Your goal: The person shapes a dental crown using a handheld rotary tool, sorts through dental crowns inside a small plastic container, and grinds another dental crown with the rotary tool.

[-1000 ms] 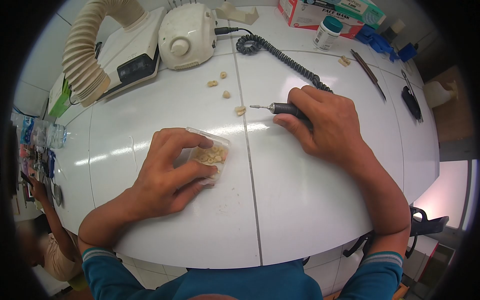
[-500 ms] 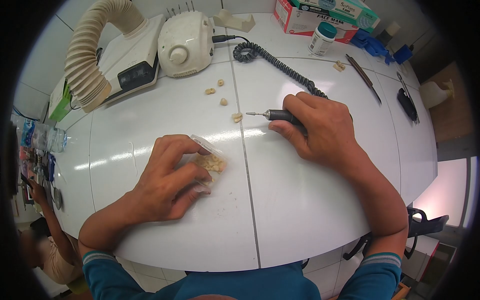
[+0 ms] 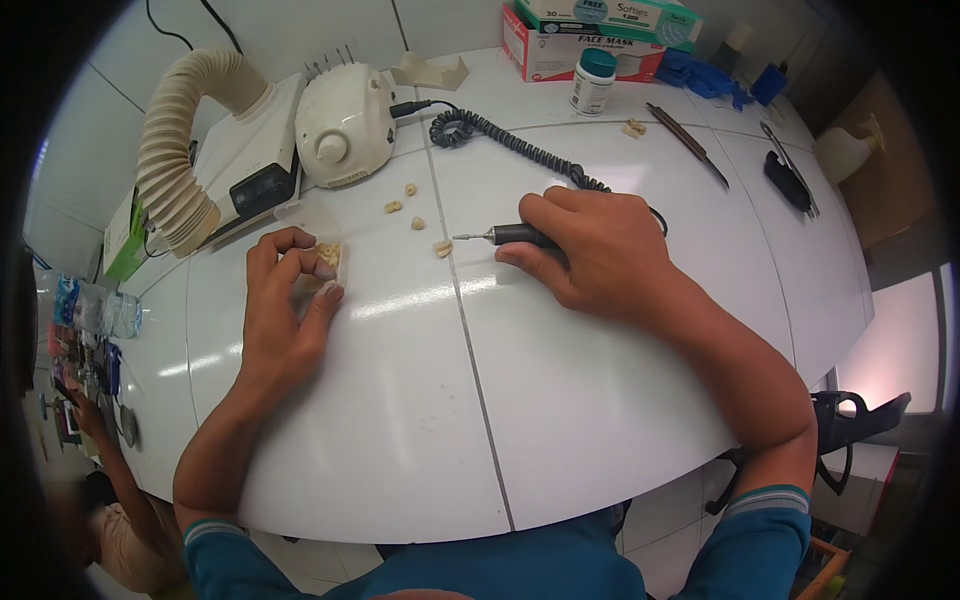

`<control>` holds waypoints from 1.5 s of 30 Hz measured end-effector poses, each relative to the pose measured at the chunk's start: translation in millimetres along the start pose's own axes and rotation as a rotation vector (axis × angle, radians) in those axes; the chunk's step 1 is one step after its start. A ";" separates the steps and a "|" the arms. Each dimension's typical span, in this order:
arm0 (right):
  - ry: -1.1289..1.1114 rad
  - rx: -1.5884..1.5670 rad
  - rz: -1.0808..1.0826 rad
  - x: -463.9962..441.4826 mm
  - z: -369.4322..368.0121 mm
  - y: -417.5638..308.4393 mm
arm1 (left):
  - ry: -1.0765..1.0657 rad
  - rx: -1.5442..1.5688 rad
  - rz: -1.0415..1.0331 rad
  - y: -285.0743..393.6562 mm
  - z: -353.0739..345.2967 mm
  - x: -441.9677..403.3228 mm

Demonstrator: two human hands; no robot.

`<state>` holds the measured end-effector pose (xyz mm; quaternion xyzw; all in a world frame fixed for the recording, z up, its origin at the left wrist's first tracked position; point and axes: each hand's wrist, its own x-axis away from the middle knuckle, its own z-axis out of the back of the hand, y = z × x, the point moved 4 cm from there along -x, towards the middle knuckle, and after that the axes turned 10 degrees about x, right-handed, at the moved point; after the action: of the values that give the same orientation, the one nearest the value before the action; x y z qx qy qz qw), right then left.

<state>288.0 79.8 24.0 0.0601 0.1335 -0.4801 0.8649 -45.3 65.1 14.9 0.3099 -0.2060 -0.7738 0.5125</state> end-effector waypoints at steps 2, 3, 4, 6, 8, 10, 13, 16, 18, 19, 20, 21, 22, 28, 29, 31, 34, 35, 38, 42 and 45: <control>-0.010 0.010 -0.012 0.2 1.1 -0.5 | -0.008 -0.011 -0.009 1.1 -2.3 0.4; -0.019 0.009 -0.022 0.7 1.4 -0.5 | -0.011 -0.017 -0.016 1.5 -3.3 0.6; -0.028 0.007 -0.030 1.1 1.1 -0.1 | -0.015 -0.023 -0.023 1.9 -4.1 0.4; -0.026 0.005 -0.031 2.1 -2.9 1.7 | -0.037 -0.088 -0.043 4.0 -3.8 0.1; -0.028 0.002 -0.027 2.5 -3.5 2.8 | -0.042 -0.146 -0.073 7.7 -4.0 0.2; -0.034 0.000 -0.018 2.4 -2.1 2.5 | -0.030 -0.198 -0.111 11.7 -3.9 0.9; -0.043 -0.007 -0.020 2.9 0.2 1.6 | -0.031 -0.256 -0.130 11.1 -4.9 1.4; -0.050 -0.012 -0.019 3.0 -1.8 1.9 | 0.007 -0.230 -0.100 15.8 -5.6 2.7; -0.055 -0.007 -0.017 2.9 -0.8 1.6 | 0.023 -0.215 -0.101 16.4 -4.2 3.6; -0.059 -0.002 -0.016 3.1 -0.2 1.5 | 0.032 -0.205 -0.102 15.5 -3.5 3.8; -0.064 -0.008 -0.020 3.3 0.6 1.7 | 0.049 -0.171 -0.089 13.5 -3.5 3.7; -0.069 -0.016 -0.023 3.5 1.0 1.5 | 0.065 -0.138 -0.075 10.6 -3.6 4.1; -0.074 -0.023 -0.025 3.6 1.5 1.3 | 0.082 -0.105 -0.061 7.1 -3.6 4.4; -0.017 -0.016 -0.019 4.7 -6.1 2.8 | 0.078 -0.012 -0.071 -9.5 -2.1 0.3; -0.021 -0.016 -0.017 4.8 -5.9 2.9 | 0.078 0.015 -0.059 -11.1 -1.8 -0.5; -0.029 -0.017 -0.015 5.0 -5.1 2.7 | 0.075 0.068 -0.036 -14.1 -1.8 -1.8; -0.156 -0.014 -0.032 2.5 1.1 1.3 | 0.089 0.095 -0.071 -21.8 -1.6 -1.4; -0.150 -0.022 -0.033 2.8 1.9 1.3 | 0.096 0.100 -0.071 -22.4 -0.7 -1.3; -0.140 -0.037 -0.031 3.5 1.8 1.3 | 0.123 0.102 -0.097 -23.9 2.1 -0.3; -0.139 -0.032 -0.021 3.0 0.5 2.2 | 0.218 0.143 -0.188 -15.5 5.7 2.4; -0.067 -0.024 -0.002 4.4 -7.3 2.1 | 0.259 0.314 -0.271 -2.4 1.0 5.9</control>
<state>290.8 79.0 15.8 0.0333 0.1104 -0.4810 0.8691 -49.3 60.6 12.6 0.5074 -0.2127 -0.7478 0.3717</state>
